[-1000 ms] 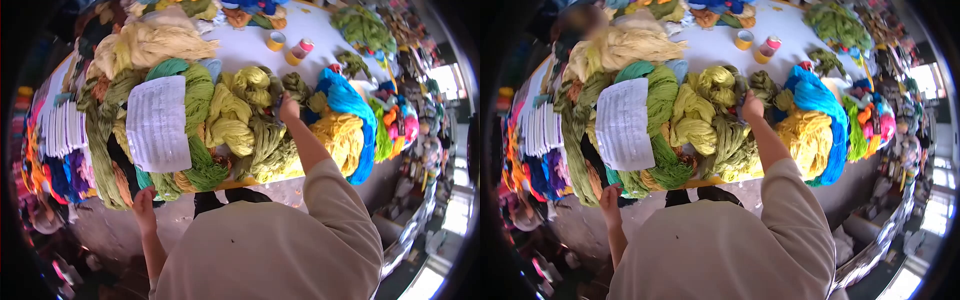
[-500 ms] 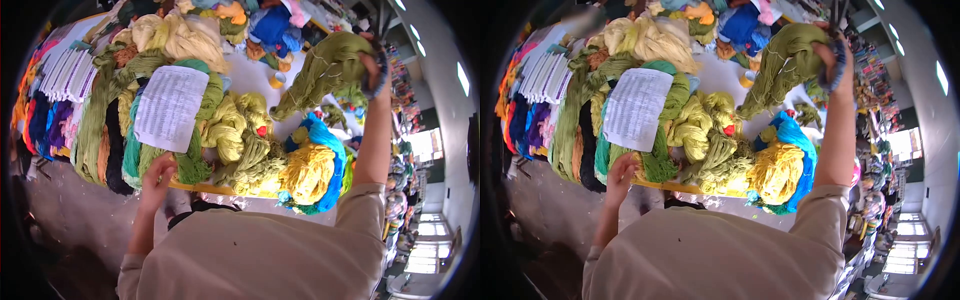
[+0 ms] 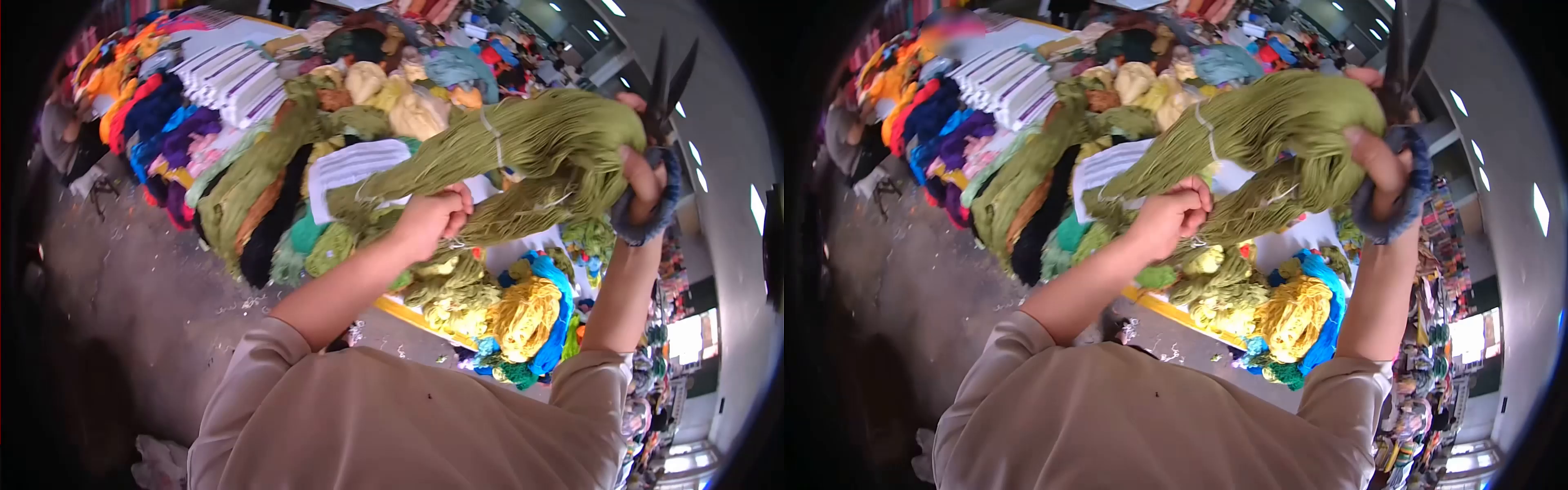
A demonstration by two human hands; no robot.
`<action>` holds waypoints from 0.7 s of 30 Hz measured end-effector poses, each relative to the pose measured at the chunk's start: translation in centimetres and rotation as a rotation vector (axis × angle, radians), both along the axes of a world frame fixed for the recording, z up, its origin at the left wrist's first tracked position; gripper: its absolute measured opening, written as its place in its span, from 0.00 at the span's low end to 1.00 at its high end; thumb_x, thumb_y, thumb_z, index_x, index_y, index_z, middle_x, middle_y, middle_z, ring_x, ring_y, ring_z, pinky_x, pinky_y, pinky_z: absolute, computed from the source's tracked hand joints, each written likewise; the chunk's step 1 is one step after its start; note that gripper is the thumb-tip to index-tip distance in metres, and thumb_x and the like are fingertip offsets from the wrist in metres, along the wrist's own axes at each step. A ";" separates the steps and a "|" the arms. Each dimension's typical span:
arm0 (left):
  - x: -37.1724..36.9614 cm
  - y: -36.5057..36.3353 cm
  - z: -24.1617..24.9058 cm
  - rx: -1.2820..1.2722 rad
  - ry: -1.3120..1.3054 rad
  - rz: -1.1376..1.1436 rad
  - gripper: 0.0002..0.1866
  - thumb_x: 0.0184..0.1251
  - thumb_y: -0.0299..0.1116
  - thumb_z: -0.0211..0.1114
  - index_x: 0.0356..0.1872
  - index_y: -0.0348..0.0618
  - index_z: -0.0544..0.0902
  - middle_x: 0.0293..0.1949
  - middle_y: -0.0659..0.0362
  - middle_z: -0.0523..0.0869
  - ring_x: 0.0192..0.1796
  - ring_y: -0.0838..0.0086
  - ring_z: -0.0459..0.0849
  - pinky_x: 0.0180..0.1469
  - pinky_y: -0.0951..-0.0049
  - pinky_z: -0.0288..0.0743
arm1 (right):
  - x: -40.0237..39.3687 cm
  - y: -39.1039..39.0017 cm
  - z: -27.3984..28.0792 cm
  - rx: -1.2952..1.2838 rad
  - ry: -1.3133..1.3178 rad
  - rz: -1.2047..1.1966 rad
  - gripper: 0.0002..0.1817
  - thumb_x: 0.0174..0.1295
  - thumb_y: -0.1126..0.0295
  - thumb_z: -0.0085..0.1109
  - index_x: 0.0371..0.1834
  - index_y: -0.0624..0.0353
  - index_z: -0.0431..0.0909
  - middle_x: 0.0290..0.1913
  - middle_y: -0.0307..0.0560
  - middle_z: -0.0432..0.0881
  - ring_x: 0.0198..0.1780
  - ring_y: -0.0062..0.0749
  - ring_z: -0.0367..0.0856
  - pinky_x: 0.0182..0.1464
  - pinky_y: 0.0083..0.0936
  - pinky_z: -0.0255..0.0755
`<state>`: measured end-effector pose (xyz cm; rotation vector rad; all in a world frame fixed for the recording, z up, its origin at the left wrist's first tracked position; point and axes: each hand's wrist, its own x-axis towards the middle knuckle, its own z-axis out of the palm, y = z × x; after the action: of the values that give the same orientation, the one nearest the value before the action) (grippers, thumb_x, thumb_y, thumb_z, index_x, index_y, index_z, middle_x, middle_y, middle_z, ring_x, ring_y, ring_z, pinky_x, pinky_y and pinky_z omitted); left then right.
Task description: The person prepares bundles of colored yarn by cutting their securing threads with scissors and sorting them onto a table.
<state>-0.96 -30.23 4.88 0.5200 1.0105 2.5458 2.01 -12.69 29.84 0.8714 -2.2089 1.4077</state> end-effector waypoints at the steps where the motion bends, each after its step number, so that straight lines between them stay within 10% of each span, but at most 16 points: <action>1: 0.4 -2.4 -0.7 -0.203 0.022 0.034 0.04 0.69 0.26 0.56 0.36 0.40 0.79 0.24 0.63 0.76 0.21 0.81 0.69 0.22 0.78 0.61 | 0.9 -1.5 -1.4 -0.019 -0.074 0.009 0.35 0.49 0.72 0.67 0.65 0.66 0.73 0.57 0.50 0.82 0.60 0.37 0.80 0.66 0.31 0.70; 2: 0.0 -4.9 -3.2 -0.768 0.079 0.041 0.12 0.73 0.35 0.60 0.51 0.39 0.81 0.36 0.57 0.84 0.35 0.75 0.82 0.35 0.73 0.76 | 1.9 -2.9 -2.8 0.007 -0.068 -0.015 0.35 0.48 0.72 0.68 0.64 0.66 0.73 0.57 0.49 0.82 0.59 0.36 0.80 0.65 0.31 0.70; 4: 2.7 -11.6 -5.1 -0.866 0.328 0.143 0.34 0.73 0.50 0.64 0.73 0.43 0.69 0.63 0.49 0.80 0.64 0.66 0.80 0.65 0.63 0.74 | 2.7 -3.7 -6.5 0.001 -0.174 0.009 0.33 0.50 0.75 0.69 0.64 0.65 0.73 0.56 0.47 0.81 0.58 0.32 0.79 0.64 0.28 0.69; 6: 6.3 -16.8 -2.5 -0.317 0.686 0.485 0.53 0.65 0.67 0.65 0.81 0.48 0.54 0.79 0.46 0.59 0.80 0.59 0.59 0.80 0.53 0.52 | 3.8 -6.3 -10.5 0.009 -0.292 -0.009 0.32 0.50 0.75 0.70 0.62 0.63 0.74 0.57 0.45 0.79 0.59 0.30 0.76 0.65 0.27 0.66; 9: 11.0 -18.8 -0.2 0.233 0.380 0.575 0.61 0.60 0.81 0.49 0.82 0.44 0.46 0.79 0.45 0.58 0.80 0.54 0.58 0.79 0.53 0.54 | 4.7 -10.9 -17.3 0.102 -0.499 0.128 0.29 0.53 0.74 0.74 0.61 0.59 0.76 0.57 0.42 0.78 0.63 0.28 0.71 0.66 0.26 0.61; 12: 13.7 -21.7 1.2 0.696 0.070 0.425 0.55 0.69 0.75 0.44 0.79 0.33 0.53 0.80 0.44 0.57 0.81 0.52 0.56 0.82 0.52 0.48 | 6.6 -15.6 -23.2 -0.043 -0.633 0.288 0.23 0.62 0.73 0.70 0.60 0.61 0.75 0.46 0.38 0.80 0.46 0.21 0.77 0.51 0.19 0.70; 16: 15.5 -24.3 -0.4 0.771 -0.058 0.399 0.53 0.72 0.73 0.40 0.78 0.31 0.52 0.80 0.43 0.56 0.81 0.52 0.55 0.82 0.51 0.49 | 10.9 -18.7 -23.7 0.113 -0.782 0.561 0.20 0.60 0.86 0.62 0.56 0.63 0.81 0.30 0.33 0.80 0.33 0.11 0.78 0.36 0.10 0.70; 21: 16.9 -26.4 -1.0 0.785 -0.075 0.439 0.53 0.71 0.73 0.41 0.78 0.32 0.53 0.80 0.42 0.56 0.81 0.51 0.55 0.80 0.50 0.53 | 12.1 -21.5 -24.9 0.123 -1.156 0.666 0.13 0.75 0.70 0.51 0.53 0.63 0.83 0.34 0.35 0.77 0.34 0.16 0.83 0.35 0.10 0.76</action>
<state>15.90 -56.65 3.85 0.4124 0.0424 3.2937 14.10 -34.18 4.90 1.0344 -2.9491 2.5960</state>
